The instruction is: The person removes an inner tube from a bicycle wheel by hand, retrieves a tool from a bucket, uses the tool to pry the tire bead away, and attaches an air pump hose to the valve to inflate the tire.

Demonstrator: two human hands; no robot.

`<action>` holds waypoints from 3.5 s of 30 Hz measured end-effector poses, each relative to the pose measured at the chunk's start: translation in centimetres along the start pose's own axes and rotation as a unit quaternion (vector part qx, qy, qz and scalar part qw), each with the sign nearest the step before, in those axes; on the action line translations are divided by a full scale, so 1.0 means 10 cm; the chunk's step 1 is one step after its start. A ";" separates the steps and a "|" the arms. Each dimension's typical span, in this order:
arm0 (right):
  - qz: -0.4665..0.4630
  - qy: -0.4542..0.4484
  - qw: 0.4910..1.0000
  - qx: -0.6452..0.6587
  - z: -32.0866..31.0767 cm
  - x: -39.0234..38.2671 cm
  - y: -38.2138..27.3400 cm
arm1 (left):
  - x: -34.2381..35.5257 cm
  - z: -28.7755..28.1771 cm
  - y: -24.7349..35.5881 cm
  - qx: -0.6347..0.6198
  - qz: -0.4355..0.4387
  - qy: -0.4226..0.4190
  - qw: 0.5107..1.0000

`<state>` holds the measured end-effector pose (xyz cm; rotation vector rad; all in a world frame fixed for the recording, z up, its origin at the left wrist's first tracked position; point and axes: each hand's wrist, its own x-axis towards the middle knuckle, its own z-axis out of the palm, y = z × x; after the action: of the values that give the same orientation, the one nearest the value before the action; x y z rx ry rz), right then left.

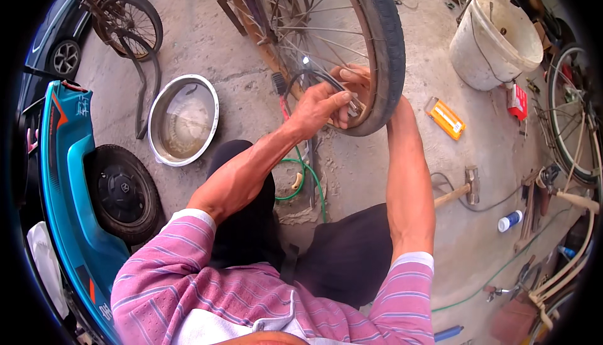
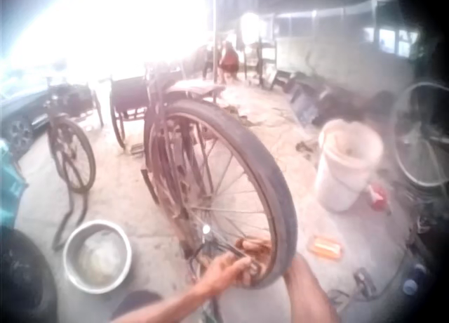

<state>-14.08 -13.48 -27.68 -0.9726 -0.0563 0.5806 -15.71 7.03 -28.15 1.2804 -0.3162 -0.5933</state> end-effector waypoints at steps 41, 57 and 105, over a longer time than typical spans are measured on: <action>0.027 0.121 0.917 -0.379 0.48 0.11 -0.16 | -0.26 -0.24 -0.05 0.106 -0.052 0.010 0.993; 0.058 0.083 0.918 -0.384 0.67 0.13 -0.23 | -0.29 -2.09 -2.05 0.196 -0.285 0.291 0.892; 0.059 0.072 0.922 -0.375 0.39 0.11 -0.19 | -0.21 -1.82 -2.17 0.120 -0.288 0.243 0.919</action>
<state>-13.51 -10.75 -24.18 -1.7753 -0.0925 0.6047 -12.79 19.17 -53.64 1.7225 0.4342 -0.7161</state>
